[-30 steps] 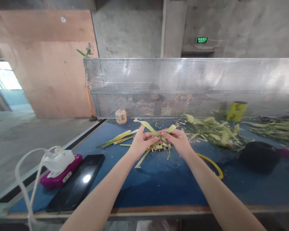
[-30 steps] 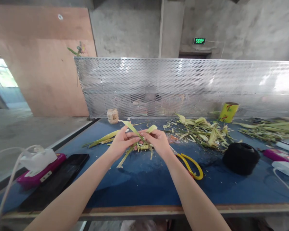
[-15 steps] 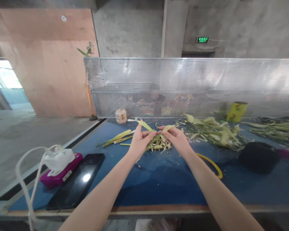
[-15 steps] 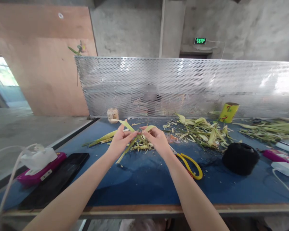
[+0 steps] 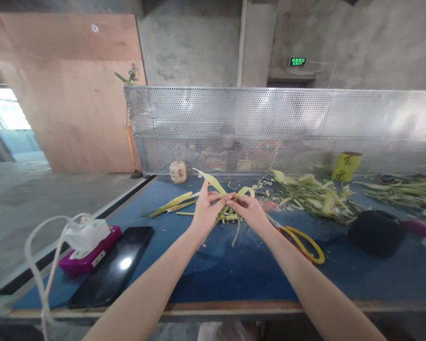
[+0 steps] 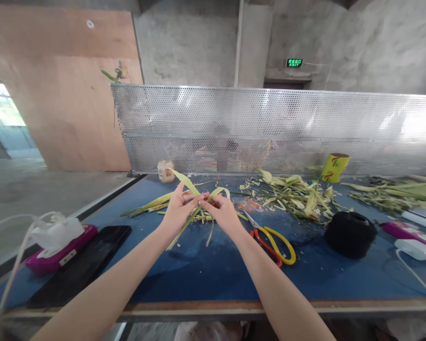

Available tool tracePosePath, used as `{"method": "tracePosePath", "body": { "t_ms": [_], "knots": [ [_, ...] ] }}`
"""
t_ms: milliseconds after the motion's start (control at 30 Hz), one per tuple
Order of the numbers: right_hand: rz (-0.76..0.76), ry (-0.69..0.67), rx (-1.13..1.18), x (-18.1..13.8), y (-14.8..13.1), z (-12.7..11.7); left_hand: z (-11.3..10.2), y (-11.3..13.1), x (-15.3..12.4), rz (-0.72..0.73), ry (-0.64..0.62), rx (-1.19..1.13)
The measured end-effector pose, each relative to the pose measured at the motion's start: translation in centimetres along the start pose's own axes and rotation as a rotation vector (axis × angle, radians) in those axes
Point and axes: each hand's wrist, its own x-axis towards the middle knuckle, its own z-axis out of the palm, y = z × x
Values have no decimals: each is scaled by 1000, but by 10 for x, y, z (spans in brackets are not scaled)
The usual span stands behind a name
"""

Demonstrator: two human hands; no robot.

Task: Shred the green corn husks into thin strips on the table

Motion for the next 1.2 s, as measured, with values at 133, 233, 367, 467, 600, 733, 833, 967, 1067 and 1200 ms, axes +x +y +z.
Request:
{"method": "tracePosePath", "body": {
  "t_ms": [133,233,367,467,600,733,833,967,1067,1200],
  "knots": [
    [9,13,-57,-1,-2,1,-1,2,2,44,-20,-24],
    [50,6,24,-1,-2,3,-1,3,1,13,-27,-142],
    [85,31,117,0,-3,8,0,5,-2,-14,41,-255],
    [75,48,159,0,-7,10,0,7,-2,-19,87,-283],
    [80,41,99,1,-9,5,0,7,-1,-41,57,-272],
    [56,33,160,2,-5,-2,1,6,-1,-64,36,-241],
    [35,35,193,2,-5,-4,4,3,-2,-98,27,-250],
    [76,72,206,2,-8,-3,7,-1,-4,-193,-37,-244],
    [106,128,237,4,-6,-3,7,-3,-5,-218,-97,-220],
    [86,120,168,4,1,-4,7,-5,-5,-229,-125,-227]
  ]
}}
